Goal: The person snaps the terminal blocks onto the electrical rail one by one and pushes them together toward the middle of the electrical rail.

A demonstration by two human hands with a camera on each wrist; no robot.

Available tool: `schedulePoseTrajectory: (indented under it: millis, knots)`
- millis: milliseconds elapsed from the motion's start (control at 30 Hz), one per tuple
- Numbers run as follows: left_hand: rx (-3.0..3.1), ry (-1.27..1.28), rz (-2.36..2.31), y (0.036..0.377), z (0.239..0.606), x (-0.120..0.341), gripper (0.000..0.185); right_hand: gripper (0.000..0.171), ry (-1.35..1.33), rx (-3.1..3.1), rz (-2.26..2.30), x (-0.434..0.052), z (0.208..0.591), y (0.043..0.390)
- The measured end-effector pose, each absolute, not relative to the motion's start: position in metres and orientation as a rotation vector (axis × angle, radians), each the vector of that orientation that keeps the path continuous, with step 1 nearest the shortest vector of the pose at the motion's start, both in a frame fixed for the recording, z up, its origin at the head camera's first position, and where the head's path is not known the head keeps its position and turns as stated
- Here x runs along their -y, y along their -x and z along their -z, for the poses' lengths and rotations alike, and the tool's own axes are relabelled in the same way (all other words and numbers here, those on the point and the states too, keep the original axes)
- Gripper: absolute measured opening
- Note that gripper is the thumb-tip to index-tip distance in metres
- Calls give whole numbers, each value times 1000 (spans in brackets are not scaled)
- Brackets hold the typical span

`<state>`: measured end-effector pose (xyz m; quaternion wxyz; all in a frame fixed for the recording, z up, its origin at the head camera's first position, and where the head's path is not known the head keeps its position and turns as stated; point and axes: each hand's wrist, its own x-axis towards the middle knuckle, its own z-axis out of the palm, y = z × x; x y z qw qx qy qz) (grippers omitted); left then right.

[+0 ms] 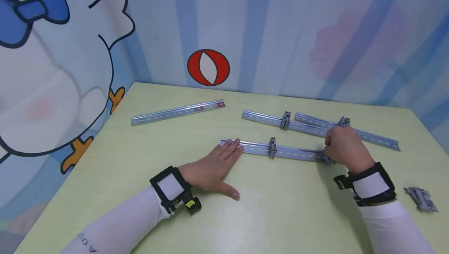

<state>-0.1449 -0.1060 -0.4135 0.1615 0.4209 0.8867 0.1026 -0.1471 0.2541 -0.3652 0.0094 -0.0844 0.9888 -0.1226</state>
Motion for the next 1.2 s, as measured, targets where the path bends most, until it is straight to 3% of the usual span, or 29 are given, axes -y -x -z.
schedulePoseTrajectory:
  millis: [200, 367, 533, 700, 1200]
  knots:
    - [-2543, -1197, -299, 146, 416, 108, 122, 44, 234, -3044, 406, -252, 364, 152]
    - [-2527, -1217, -328, 142, 422, 107, 123, 14, 108, -2867, 528, -266, 365, 149]
    - [-2539, -1221, -303, 140, 425, 106, 123, 45, 66, -2679, 735, -291, 361, 149]
    - [-2545, -1224, -281, 141, 422, 105, 123, 61, 99, -2492, 985, -314, 358, 149]
    - [-2556, -1213, -271, 144, 416, 107, 123, 57, 50, -2353, 1140, -320, 365, 155]
